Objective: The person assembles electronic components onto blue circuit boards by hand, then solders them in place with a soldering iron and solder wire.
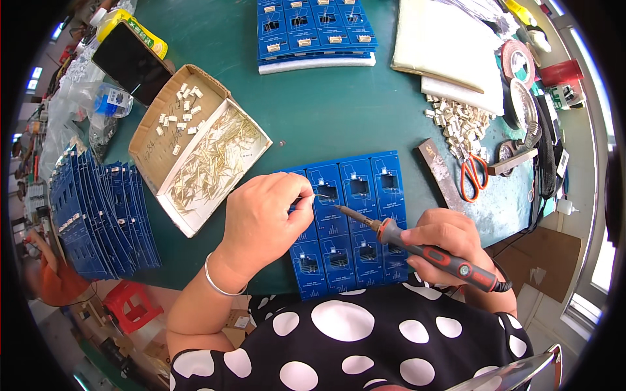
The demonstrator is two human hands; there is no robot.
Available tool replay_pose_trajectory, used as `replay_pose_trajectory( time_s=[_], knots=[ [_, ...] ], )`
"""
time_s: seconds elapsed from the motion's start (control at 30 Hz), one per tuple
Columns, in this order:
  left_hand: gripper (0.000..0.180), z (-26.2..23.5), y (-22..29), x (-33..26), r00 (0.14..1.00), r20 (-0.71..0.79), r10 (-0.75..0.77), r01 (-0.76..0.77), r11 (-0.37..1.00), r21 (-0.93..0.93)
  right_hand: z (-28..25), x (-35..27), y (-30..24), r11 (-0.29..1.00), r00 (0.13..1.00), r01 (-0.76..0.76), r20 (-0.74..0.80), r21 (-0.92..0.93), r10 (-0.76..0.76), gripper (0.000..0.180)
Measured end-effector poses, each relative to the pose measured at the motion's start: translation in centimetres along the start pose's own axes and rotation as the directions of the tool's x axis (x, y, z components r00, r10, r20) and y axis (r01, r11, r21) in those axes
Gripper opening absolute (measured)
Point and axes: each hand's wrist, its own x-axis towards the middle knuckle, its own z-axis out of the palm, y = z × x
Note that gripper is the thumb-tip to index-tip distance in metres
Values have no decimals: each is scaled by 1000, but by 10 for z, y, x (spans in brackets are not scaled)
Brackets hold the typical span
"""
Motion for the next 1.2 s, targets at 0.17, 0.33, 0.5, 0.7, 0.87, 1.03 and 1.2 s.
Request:
replay_pose_trajectory(
  time_s=[0.17,0.33,0.5,0.7,0.87,1.03,1.2],
  knots=[
    [10,4,-7,-3,997,-68,25,-28,998,-49,5,4,2,1000,1000,6,3,-1,-6,40],
    [11,0,-4,-1,999,-10,34,-35,999,-24,5,5,1,1000,1000,-6,0,-15,6,41],
    [12,7,-5,0,992,-44,117,-118,993,-21,6,6,1,1000,1000,5,7,-27,-5,41],
    [9,6,-7,-1,992,58,109,-111,993,40,6,5,2,1000,1000,1,6,-21,-1,41],
    [10,6,-6,-1,992,27,126,-127,991,42,5,5,1,1000,1000,-6,17,-26,7,41],
    [11,2,-9,-4,995,-52,91,-91,996,-5,0,3,1,1000,1000,-15,17,-21,15,42],
    [16,-6,-12,-10,997,-78,3,-7,999,-43,-2,5,-3,997,999,-34,34,-66,37,40]
  ],
)
